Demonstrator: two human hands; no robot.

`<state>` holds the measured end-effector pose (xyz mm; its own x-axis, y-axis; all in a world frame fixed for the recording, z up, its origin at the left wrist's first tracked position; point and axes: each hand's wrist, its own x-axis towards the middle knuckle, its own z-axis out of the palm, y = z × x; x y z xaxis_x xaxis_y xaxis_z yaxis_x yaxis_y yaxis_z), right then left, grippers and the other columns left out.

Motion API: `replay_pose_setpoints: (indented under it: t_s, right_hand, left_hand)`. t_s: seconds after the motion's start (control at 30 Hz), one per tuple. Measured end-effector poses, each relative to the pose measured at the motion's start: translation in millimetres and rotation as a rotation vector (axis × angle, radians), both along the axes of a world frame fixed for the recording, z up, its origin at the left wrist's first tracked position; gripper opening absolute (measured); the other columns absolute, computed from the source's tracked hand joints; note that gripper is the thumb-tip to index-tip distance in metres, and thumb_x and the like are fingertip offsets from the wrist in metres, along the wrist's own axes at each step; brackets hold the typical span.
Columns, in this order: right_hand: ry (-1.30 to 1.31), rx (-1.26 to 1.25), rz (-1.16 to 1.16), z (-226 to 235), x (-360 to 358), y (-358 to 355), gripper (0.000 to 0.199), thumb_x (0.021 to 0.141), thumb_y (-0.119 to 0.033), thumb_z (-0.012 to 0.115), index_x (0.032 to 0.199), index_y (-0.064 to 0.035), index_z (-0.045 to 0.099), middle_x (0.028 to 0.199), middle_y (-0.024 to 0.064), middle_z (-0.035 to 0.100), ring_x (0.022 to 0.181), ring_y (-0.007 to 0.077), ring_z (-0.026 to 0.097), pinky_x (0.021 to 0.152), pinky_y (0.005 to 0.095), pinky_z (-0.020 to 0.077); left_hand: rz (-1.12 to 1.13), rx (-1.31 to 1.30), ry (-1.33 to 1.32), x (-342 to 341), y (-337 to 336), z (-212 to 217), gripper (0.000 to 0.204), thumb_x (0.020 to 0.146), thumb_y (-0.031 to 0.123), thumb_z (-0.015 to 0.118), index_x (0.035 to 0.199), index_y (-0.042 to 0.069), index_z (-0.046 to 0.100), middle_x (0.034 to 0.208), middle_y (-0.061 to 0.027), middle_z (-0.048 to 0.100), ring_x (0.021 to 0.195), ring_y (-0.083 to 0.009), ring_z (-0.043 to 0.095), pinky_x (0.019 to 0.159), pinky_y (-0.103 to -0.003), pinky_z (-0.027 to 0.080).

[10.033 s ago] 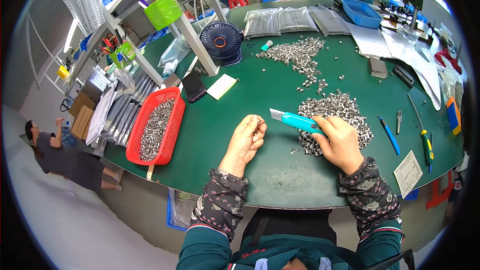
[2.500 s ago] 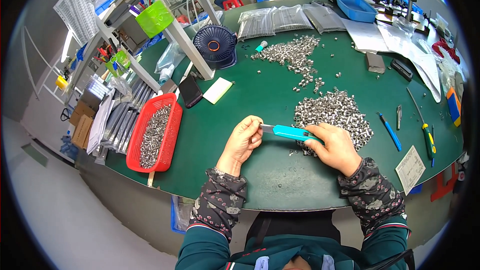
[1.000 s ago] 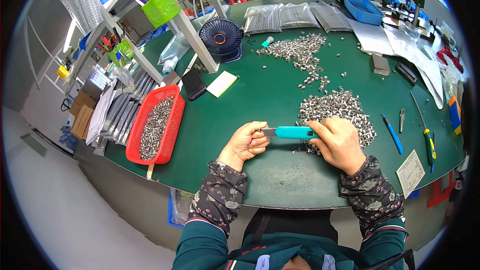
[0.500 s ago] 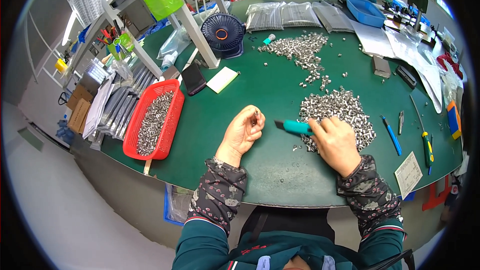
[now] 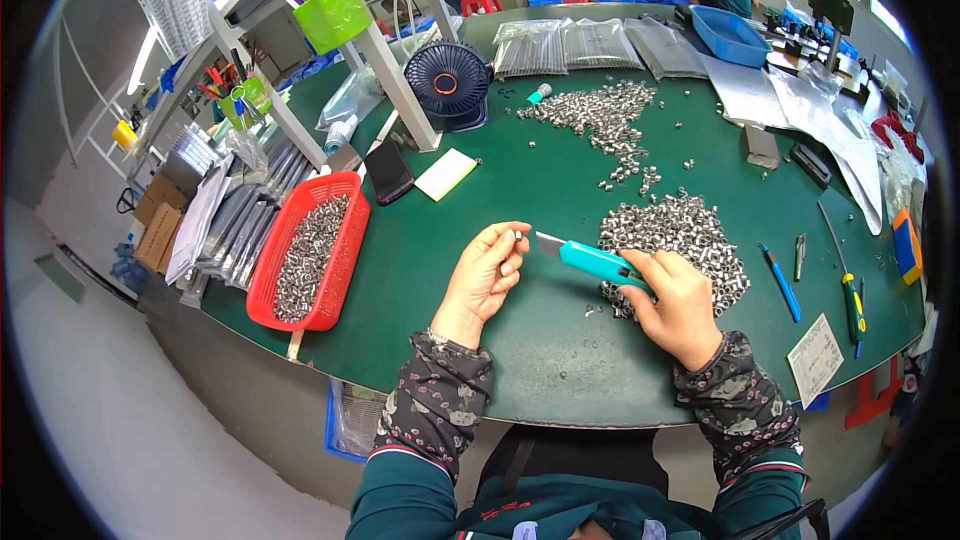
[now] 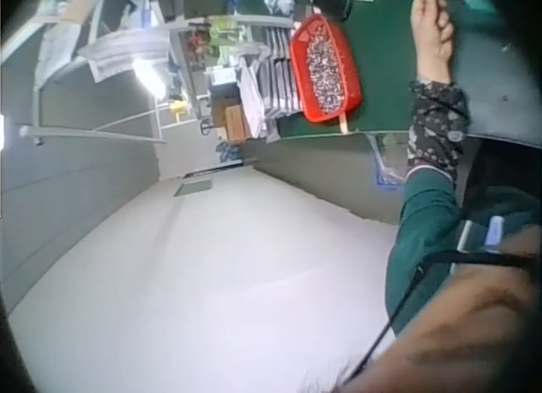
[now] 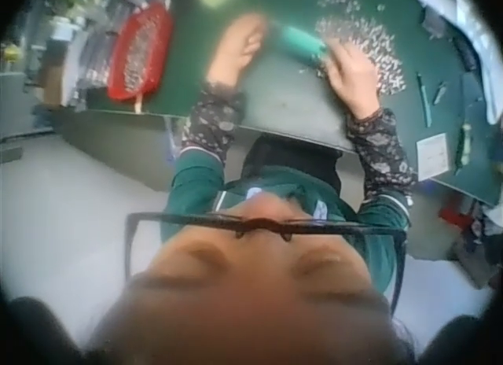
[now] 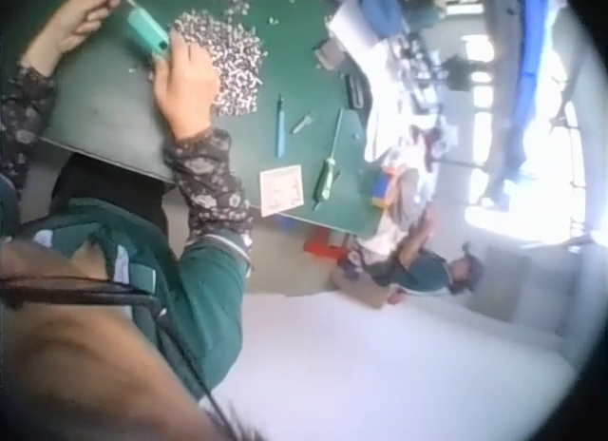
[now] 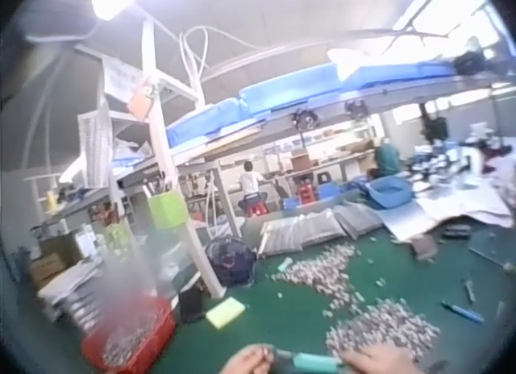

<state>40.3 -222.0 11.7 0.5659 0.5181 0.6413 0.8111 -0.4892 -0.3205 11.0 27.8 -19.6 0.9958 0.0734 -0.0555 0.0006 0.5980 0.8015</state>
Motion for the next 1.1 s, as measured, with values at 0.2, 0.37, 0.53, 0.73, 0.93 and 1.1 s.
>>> replay_pose_setpoints:
  t_s: [0.2,0.37,0.53,0.73,0.93,1.1]
  right_hand:
    - [0.181,0.042,0.053,-7.4,3.3,-1.0,0.029,0.073,-0.017,0.065,0.099,-0.0075,0.059,0.069,0.0077,0.053,0.063,0.0259,0.055,0.054,0.0357,0.0433]
    - [0.234,0.058,0.085,-8.8,5.0,0.2,0.027,0.075,-0.020,0.063,0.099,-0.0074,0.059,0.070,0.0085,0.054,0.064,0.0268,0.056,0.054,0.0368,0.0436]
    - [0.245,0.054,0.087,-8.6,4.3,-0.1,0.027,0.075,-0.019,0.063,0.099,-0.0080,0.059,0.069,0.0087,0.054,0.063,0.0274,0.055,0.054,0.0374,0.0434]
    - [0.270,0.046,0.109,-8.4,3.7,-0.6,0.026,0.076,-0.020,0.063,0.099,-0.0085,0.059,0.069,0.0088,0.054,0.063,0.0276,0.056,0.054,0.0379,0.0433]
    - [0.323,0.030,0.119,-9.3,4.0,-2.7,0.027,0.077,-0.022,0.062,0.100,-0.0081,0.059,0.072,0.0095,0.057,0.066,0.0282,0.057,0.055,0.0382,0.0443]
    - [0.430,0.042,0.138,-9.5,5.8,-3.3,0.029,0.078,-0.024,0.060,0.102,-0.0075,0.059,0.077,0.0108,0.060,0.069,0.0292,0.059,0.059,0.0384,0.0456]
  left_hand:
    - [-0.039,0.004,-0.028,0.2,-3.5,1.7,0.017,0.090,0.014,0.050,0.102,0.003,0.055,0.082,-0.0035,0.053,0.053,-0.0027,0.037,0.037,-0.013,0.026]
    - [-0.050,0.000,-0.052,1.0,-3.3,-0.2,0.013,0.089,0.012,0.052,0.099,0.004,0.054,0.082,-0.0037,0.053,0.053,-0.0033,0.038,0.037,-0.013,0.026]
    - [-0.094,0.036,-0.047,0.2,-2.9,-1.0,0.012,0.088,0.014,0.054,0.096,0.005,0.055,0.079,-0.0017,0.051,0.055,-0.0039,0.037,0.038,-0.013,0.026]
    - [-0.102,0.031,-0.034,-1.6,-5.6,3.1,0.014,0.087,0.017,0.056,0.092,0.005,0.054,0.073,-0.0011,0.053,0.050,-0.0034,0.038,0.036,-0.013,0.025]
    - [-0.062,0.058,-0.050,-1.6,-6.7,3.9,0.012,0.086,0.015,0.056,0.091,0.005,0.055,0.072,-0.0019,0.055,0.048,-0.0030,0.038,0.035,-0.013,0.027]
    - [-0.043,0.096,-0.070,-1.8,-6.1,2.9,0.010,0.085,0.011,0.058,0.091,0.003,0.055,0.071,-0.0026,0.053,0.049,-0.0031,0.039,0.034,-0.013,0.027]
